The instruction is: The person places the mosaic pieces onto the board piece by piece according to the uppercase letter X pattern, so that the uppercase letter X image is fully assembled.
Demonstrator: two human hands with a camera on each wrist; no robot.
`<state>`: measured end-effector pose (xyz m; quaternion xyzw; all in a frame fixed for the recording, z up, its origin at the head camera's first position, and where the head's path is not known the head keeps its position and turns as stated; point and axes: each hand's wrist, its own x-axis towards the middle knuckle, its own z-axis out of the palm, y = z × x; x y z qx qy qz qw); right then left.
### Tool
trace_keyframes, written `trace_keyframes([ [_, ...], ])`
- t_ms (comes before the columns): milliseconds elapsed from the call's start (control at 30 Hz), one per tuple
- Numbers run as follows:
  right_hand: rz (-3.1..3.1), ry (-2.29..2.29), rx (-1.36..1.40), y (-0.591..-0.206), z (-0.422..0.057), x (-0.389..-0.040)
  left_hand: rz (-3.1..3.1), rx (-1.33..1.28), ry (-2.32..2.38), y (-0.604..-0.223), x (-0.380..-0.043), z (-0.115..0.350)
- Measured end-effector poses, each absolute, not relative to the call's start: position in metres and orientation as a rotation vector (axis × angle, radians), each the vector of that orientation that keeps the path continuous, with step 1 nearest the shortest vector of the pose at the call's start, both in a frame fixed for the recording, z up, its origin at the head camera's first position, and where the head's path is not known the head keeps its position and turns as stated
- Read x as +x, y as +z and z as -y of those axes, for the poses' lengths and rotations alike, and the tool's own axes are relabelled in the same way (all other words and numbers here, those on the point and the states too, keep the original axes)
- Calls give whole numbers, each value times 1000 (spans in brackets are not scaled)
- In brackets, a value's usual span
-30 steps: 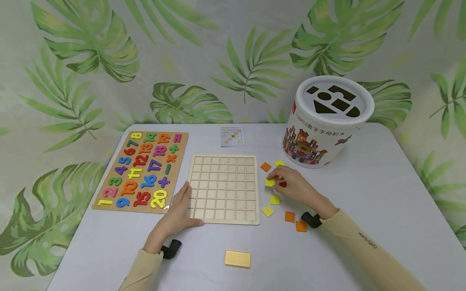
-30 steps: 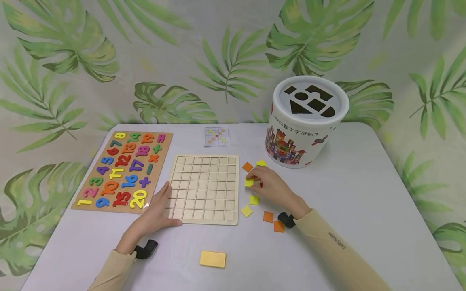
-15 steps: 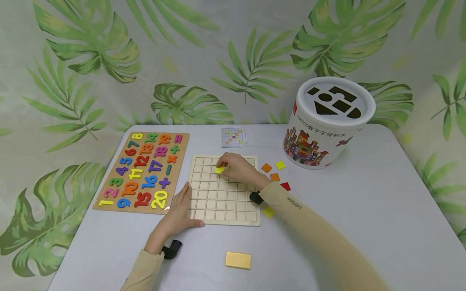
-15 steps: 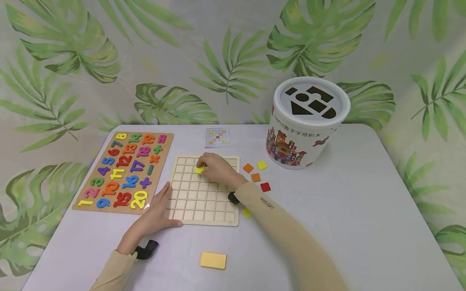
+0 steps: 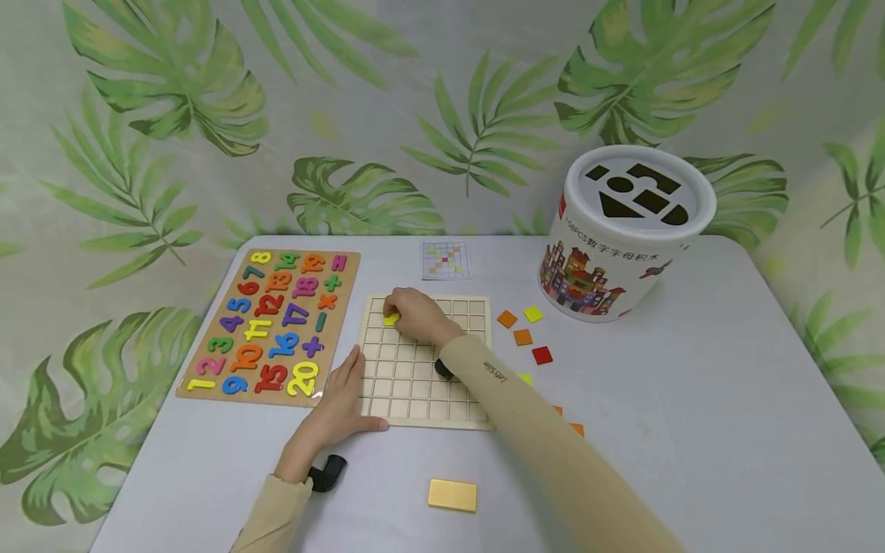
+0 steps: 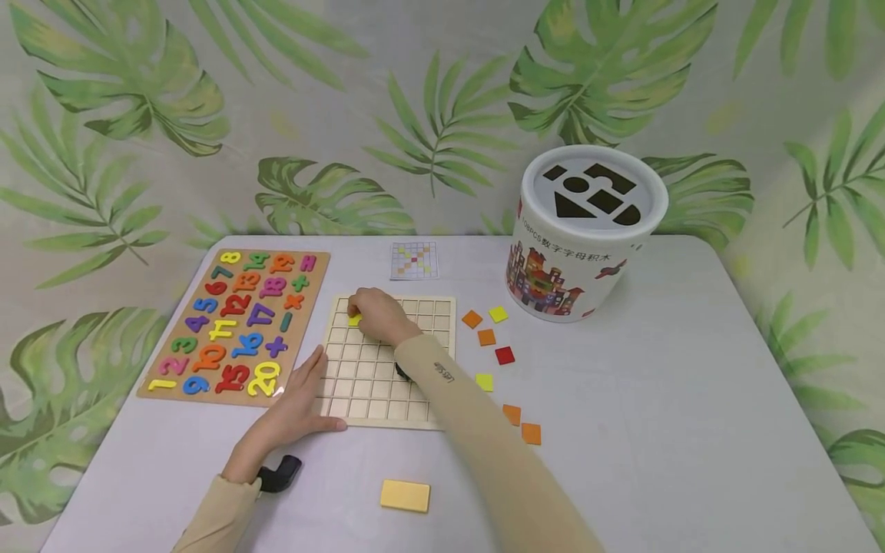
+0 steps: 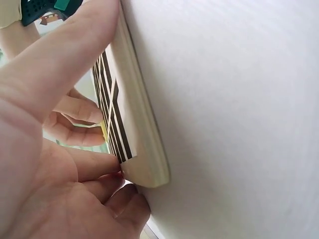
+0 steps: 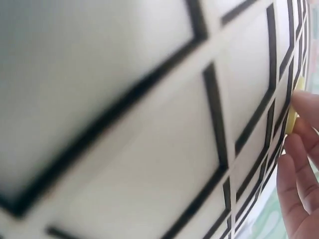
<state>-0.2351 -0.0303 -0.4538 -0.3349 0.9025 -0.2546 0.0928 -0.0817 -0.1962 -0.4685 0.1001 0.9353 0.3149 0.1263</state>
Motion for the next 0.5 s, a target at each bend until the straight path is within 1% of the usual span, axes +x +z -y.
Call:
trace_keyframes([
  [133, -2667, -750, -981, -452, 28, -234, -2722, 281, 916, -468, -82, 195],
  [233, -2627, -822, -944, -445, 15, -232, -2722, 276, 902, -468, -82, 195],
  [367, -2584, -976, -891, -433, -21, -230, -2730, 267, 889, -468, -81, 194],
  [500, -2611, -1088, -849, -428, -71, -227, -2744, 265, 888, -467, -81, 193],
])
